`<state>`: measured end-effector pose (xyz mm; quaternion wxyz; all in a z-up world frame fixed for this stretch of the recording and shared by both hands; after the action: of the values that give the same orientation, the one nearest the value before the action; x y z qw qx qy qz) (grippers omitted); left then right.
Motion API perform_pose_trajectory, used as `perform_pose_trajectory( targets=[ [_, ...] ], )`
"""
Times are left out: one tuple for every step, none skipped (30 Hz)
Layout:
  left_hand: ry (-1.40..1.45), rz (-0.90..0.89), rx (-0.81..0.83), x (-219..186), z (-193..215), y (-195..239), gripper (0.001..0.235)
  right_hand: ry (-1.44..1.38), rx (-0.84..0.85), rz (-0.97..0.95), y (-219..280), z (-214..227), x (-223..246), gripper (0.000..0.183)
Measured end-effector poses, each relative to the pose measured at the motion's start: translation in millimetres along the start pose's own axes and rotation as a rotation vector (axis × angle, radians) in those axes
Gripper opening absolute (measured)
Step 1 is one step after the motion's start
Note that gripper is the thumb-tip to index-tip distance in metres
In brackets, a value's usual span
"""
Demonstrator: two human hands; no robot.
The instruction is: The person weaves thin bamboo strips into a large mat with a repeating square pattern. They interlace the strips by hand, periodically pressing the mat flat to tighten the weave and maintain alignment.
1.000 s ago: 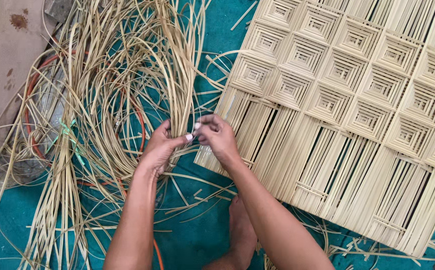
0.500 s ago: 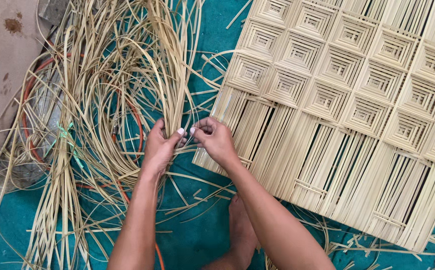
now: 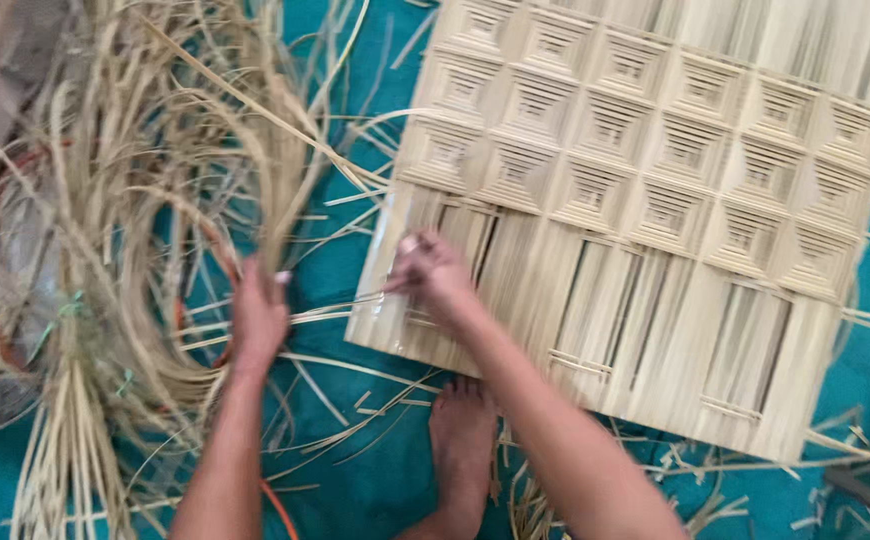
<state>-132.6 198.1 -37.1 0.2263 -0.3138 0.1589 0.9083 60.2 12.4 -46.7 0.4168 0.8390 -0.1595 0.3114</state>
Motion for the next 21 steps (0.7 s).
perform_pose_trajectory(
  targets=[
    [0.009,-0.013,0.012,13,2,2,0.028,-0.001,-0.016,0.012,-7,40,25,0.021],
    [-0.045,0.005,-0.004,28,5,3,0.027,0.204,-0.095,0.251,-11,80,60,0.013],
    [-0.099,0.022,-0.027,41,9,1,0.027,0.41,-0.171,0.49,-13,117,96,0.017],
    [-0.091,0.009,-0.022,49,11,1,0.027,0.412,-0.183,0.501,-8,147,133,0.017],
    [-0.192,0.055,-0.044,59,15,0,0.03,0.302,-0.263,0.457,-2,180,168,0.012],
    [-0.293,0.1,-0.067,68,18,-1,0.034,0.19,-0.34,0.412,6,213,202,0.01],
    [-0.287,0.086,-0.061,40,25,-2,0.034,0.188,-0.352,0.424,24,216,225,0.01],
    [-0.45,0.166,0.029,16,30,-1,0.061,0.253,-0.459,0.539,45,220,252,0.011],
    [-0.616,0.248,0.12,-7,36,3,0.091,0.321,-0.567,0.649,67,224,277,0.016],
    [-0.613,0.236,0.126,-53,37,16,0.091,0.32,-0.58,0.655,88,205,276,0.016],
    [-0.631,-0.104,-0.08,-112,43,30,0.059,0.543,-0.502,0.657,106,179,275,0.013],
    [-0.629,-0.444,-0.293,-170,50,51,0.034,0.764,-0.419,0.653,124,153,271,0.012],
    [-0.628,-0.45,-0.289,-215,44,60,0.034,0.762,-0.426,0.651,136,133,252,0.012],
    [-0.092,-0.232,0.194,-249,24,68,0.051,0.792,-0.196,0.609,144,104,229,0.032],
    [0.457,-0.002,0.653,-291,5,85,0.073,0.812,0.042,0.563,152,74,205,0.073],
    [0.453,-0.003,0.652,-300,-3,85,0.073,0.809,0.042,0.564,151,67,192,0.073],
    [0.693,0.172,0.63,-306,-12,85,0.042,1.026,0.024,0.709,152,57,180,0.037],
    [0.931,0.35,0.596,-311,-21,84,0.034,1.244,0.005,0.852,153,45,168,0.005],
    [0.932,0.357,0.591,-297,-26,70,0.034,1.245,0.012,0.847,149,61,173,0.005],
    [1.022,0.36,0.464,-282,-26,53,0.014,1.171,0.001,0.762,143,78,178,0.013],
    [1.117,0.342,0.337,-272,-28,31,0.013,1.102,-0.016,0.694,134,96,190,0.021]
  ],
)
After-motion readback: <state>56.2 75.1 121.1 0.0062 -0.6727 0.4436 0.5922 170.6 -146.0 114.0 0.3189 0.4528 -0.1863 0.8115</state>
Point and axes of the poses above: each hand's wrist, its own y-axis away from the middle knuckle, its own z-axis out of the back of the hand, x = y × z, the point moved 4 cm from there along -y, towards the middle knuckle, and after that the axes turned 3 degrees about -x, right-handed, at the moved point
